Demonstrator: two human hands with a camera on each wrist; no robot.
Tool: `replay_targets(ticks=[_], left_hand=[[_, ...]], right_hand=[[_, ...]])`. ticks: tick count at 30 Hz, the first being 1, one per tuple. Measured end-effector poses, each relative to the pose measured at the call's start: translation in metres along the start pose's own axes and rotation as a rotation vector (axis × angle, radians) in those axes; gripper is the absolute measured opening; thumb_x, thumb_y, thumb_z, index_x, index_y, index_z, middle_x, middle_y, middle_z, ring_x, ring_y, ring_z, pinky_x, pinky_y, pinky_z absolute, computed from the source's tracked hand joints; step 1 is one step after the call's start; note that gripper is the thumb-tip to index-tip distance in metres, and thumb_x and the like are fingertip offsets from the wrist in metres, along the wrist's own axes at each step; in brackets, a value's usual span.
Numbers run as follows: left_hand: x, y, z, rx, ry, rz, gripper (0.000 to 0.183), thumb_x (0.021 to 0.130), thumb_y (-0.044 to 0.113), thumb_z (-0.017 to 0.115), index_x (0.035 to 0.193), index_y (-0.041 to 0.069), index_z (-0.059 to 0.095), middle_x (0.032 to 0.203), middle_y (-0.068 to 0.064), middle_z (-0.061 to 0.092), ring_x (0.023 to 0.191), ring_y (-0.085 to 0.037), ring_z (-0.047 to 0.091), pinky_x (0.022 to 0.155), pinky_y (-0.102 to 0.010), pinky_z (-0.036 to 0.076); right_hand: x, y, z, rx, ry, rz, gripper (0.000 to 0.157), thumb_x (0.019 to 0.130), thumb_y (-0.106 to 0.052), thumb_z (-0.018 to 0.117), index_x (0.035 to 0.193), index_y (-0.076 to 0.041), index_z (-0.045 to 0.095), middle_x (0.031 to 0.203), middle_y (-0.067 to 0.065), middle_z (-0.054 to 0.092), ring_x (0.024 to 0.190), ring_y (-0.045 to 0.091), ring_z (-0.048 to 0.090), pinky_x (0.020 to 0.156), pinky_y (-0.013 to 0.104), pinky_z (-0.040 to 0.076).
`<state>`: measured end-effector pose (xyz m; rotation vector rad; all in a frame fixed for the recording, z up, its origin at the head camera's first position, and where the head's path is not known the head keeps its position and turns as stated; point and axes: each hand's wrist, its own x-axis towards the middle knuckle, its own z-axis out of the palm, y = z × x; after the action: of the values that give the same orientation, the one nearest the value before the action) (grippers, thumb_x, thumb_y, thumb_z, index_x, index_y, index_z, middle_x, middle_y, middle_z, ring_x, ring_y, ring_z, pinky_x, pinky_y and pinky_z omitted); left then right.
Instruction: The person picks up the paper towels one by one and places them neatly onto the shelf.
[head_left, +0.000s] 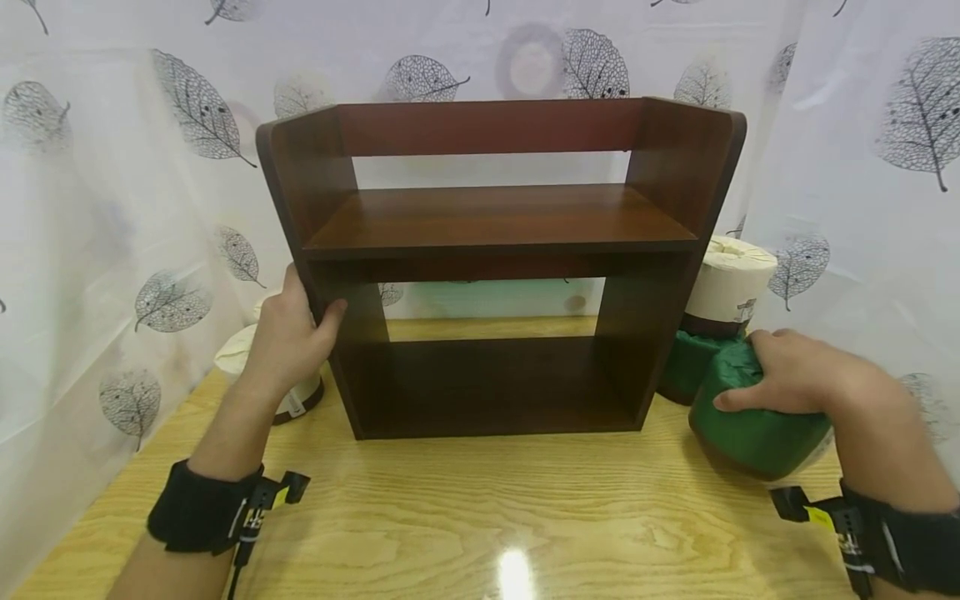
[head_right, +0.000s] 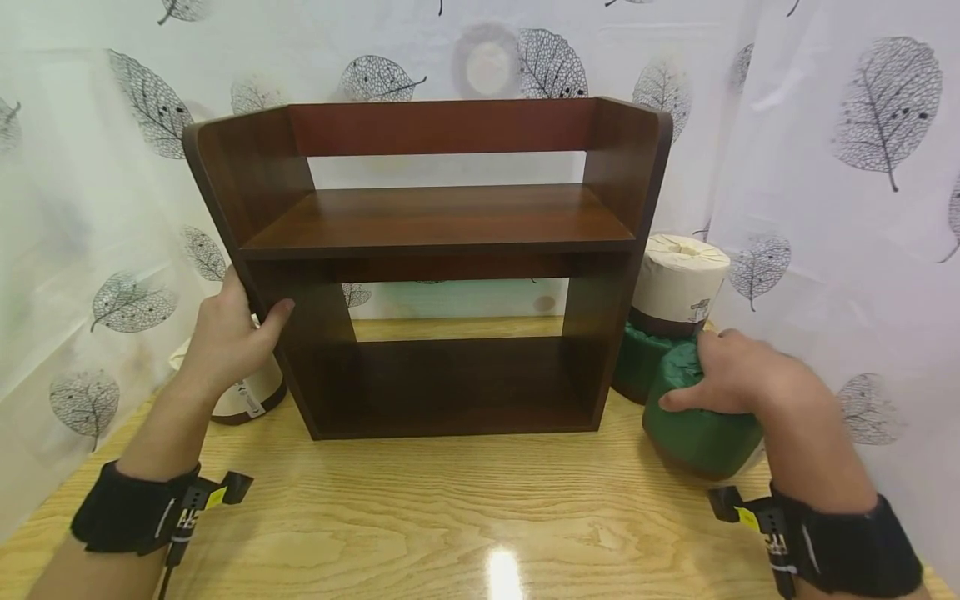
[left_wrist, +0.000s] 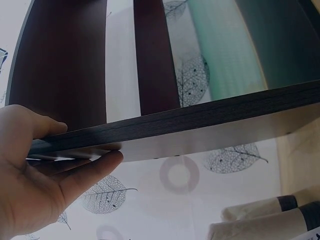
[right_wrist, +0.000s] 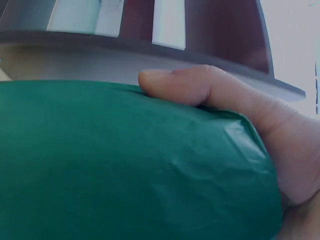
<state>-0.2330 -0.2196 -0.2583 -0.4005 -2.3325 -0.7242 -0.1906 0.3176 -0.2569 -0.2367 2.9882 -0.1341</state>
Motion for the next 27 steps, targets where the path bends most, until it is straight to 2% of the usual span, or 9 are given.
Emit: replay_targets(ticks=[10, 19, 27], left_hand=[[0.003, -0.002, 0.0, 0.0, 0.008, -0.006, 0.053, 0.086, 0.021, 0.055, 0.127, -0.003, 0.033, 0.096, -0.029, 0.057, 0.082, -0.043, 0.058, 0.07, -0.055, 0.046], [0.003, -0.003, 0.001, -0.001, 0.003, -0.003, 0.053, 0.087, 0.022, 0.055, 0.128, -0.002, 0.032, 0.095, -0.029, 0.057, 0.083, -0.044, 0.057, 0.071, -0.056, 0.046], [0.0, -0.004, 0.001, 0.003, -0.001, -0.013, 0.056, 0.087, 0.022, 0.054, 0.13, -0.004, 0.03, 0.091, -0.031, 0.057, 0.079, -0.045, 0.058, 0.067, -0.056, 0.046]], right_hand=[[-0.009, -0.022, -0.005, -0.037, 0.054, -0.083, 0.092, 0.066, -0.064, 0.067, 0.118, 0.008, 0.041, 0.099, 0.019, 0.051, 0.081, 0.027, 0.051, 0.062, 0.042, 0.046], [-0.018, -0.038, -0.004, 0.035, 0.047, -0.231, 0.082, 0.067, -0.061, 0.069, 0.123, -0.006, 0.045, 0.101, 0.005, 0.052, 0.084, 0.019, 0.05, 0.062, 0.034, 0.045], [-0.026, -0.048, 0.001, 0.052, 0.076, -0.245, 0.085, 0.067, -0.063, 0.068, 0.127, -0.009, 0.043, 0.11, 0.008, 0.05, 0.087, 0.021, 0.049, 0.061, 0.033, 0.045]])
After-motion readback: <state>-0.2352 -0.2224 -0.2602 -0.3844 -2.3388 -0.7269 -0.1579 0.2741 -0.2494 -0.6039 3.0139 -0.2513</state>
